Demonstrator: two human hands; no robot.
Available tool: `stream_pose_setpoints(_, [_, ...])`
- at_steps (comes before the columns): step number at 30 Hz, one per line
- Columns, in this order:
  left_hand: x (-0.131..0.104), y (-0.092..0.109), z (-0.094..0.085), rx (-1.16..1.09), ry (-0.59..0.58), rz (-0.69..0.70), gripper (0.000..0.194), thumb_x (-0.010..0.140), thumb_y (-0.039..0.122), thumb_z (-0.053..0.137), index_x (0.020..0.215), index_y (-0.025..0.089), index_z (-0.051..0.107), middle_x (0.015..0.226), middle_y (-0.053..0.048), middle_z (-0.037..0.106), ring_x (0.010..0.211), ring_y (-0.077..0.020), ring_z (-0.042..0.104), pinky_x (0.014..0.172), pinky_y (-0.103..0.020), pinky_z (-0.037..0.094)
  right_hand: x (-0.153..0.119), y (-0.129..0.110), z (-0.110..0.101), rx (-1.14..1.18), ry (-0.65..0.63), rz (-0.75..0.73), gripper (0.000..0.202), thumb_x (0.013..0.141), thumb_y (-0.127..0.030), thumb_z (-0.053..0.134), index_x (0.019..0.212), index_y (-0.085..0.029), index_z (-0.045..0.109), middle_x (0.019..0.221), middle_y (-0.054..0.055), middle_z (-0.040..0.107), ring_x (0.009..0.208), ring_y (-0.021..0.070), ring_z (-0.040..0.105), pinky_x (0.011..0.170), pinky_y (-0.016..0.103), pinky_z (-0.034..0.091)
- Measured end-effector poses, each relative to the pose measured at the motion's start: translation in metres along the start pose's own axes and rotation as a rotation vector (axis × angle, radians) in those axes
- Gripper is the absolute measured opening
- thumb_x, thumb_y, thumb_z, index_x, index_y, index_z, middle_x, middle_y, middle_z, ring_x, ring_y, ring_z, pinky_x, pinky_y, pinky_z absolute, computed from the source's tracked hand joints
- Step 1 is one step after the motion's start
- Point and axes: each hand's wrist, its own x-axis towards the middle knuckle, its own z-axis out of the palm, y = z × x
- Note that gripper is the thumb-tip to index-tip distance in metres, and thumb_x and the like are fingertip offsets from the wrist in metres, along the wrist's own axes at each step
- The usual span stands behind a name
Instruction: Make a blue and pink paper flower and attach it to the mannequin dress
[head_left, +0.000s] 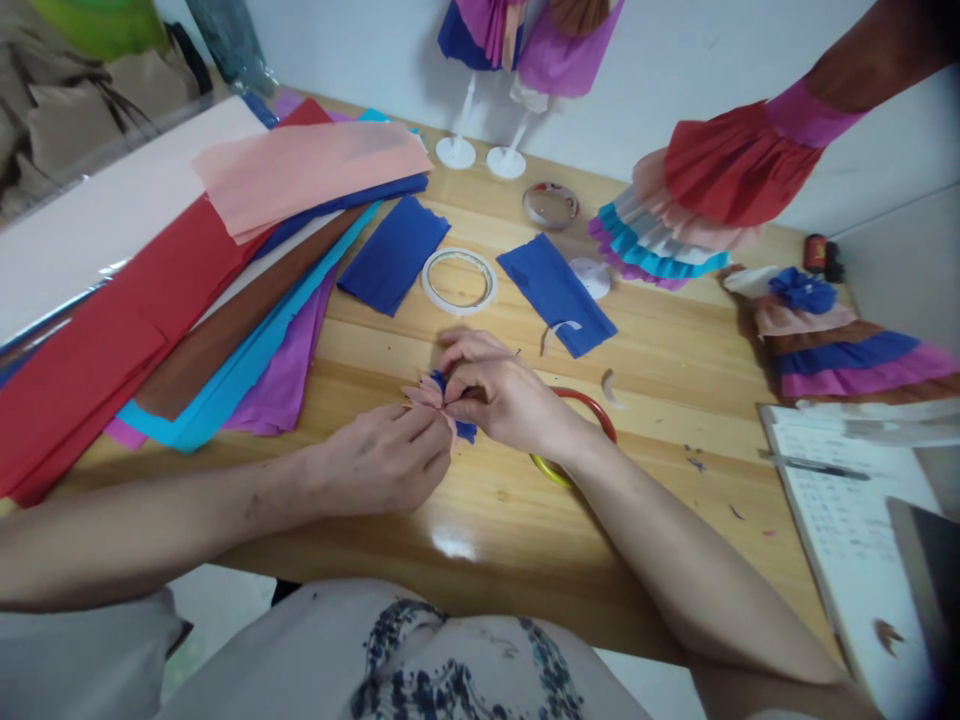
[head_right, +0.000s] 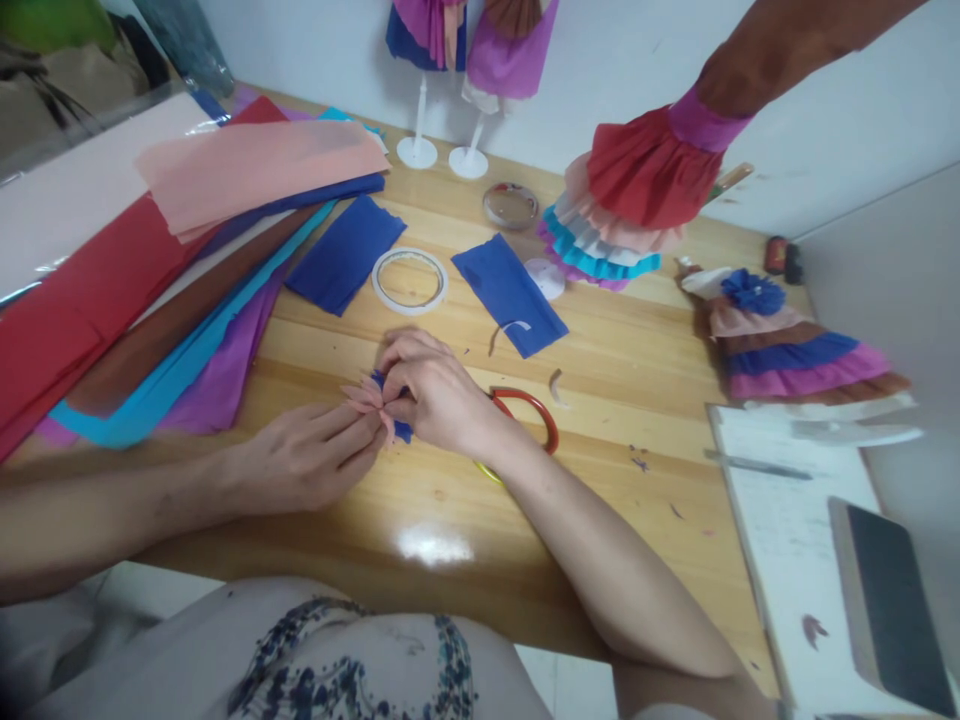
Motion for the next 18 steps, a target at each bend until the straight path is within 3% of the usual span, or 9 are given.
stream_pose_setpoints(7, [0.0,-0.0008,0.0007,-0.004,0.009,-0.013,0.016,0.086,0.006,0.051,0.09,0.008,0.066,0.08,-0.008,0.069,0.073,-0.0166,0.065,0.062,-0.028,0.057,-0.0018,-0.004,0.0002,-0.086,-0.075,0.008,0.013,0.079,-0.007,0.064,0.071,-0.017,0.067,0.098,0.008,0.065,0.124,0.0282,0.05,0.101,0.046,0.043])
stream_pose_setpoints(18, [-0.0011,0.0002,0.0042,-0.009,0.015,-0.036,0.014,0.086,0.009,0.054,0.094,0.006,0.066,0.08,-0.008,0.068,0.077,-0.0184,0.067,0.067,-0.03,0.059,-0.0047,-0.0087,0.0006,-0.142,-0.089,-0.015,0.015,0.082,-0.007,0.058,0.077,-0.017,0.068,0.103,0.009,0.066,0.13,0.0279,0.047,0.104,0.046,0.041])
